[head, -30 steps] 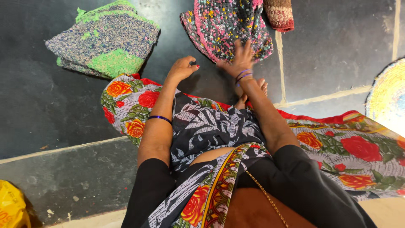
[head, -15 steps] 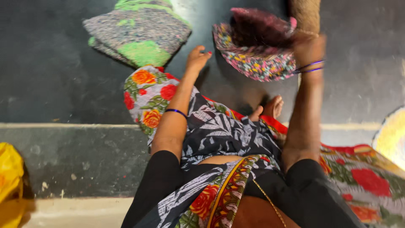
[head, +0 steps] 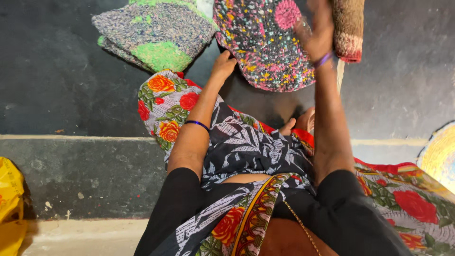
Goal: The person sits on a tiled floor and folds several small, colorful, circular woven rugs. They handle each rug individually, smoothing it out and folding it into a compact shape before placing it aside.
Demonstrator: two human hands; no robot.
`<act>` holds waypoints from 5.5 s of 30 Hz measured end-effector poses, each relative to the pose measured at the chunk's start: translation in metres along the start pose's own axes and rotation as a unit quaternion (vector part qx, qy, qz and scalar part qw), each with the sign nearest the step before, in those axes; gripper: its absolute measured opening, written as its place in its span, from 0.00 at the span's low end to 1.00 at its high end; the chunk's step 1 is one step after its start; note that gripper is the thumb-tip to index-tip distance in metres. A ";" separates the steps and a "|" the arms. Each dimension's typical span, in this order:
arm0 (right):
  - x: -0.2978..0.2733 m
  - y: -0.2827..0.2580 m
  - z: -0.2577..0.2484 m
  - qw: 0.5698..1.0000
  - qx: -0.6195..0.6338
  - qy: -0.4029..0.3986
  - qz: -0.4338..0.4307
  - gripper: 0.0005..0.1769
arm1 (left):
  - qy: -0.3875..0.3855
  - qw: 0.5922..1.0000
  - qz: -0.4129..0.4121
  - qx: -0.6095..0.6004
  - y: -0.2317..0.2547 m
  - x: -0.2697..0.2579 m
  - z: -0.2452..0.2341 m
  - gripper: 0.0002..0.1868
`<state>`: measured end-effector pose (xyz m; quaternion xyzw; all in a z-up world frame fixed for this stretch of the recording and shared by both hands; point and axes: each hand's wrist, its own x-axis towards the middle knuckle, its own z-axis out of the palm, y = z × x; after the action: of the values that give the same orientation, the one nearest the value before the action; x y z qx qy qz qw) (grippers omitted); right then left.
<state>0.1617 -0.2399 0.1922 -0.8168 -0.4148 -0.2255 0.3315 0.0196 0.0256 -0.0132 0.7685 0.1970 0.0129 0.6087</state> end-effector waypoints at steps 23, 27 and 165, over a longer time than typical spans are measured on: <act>-0.168 0.004 0.016 0.761 0.085 -0.311 0.563 0.20 | 0.236 0.941 -0.044 -0.238 -0.024 0.042 -0.019 0.18; -0.153 -0.038 0.024 0.807 -0.042 -0.377 0.453 0.25 | 0.320 0.935 0.045 -0.144 -0.040 0.031 -0.032 0.26; -0.136 -0.064 0.076 0.948 -0.046 -0.302 0.087 0.31 | 0.151 0.904 -0.022 -0.399 0.045 0.018 -0.088 0.27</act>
<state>0.0399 -0.2289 0.0760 -0.8939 -0.4124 0.0427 0.1705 0.0261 0.1049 0.0480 0.4453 0.2818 0.1930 0.8277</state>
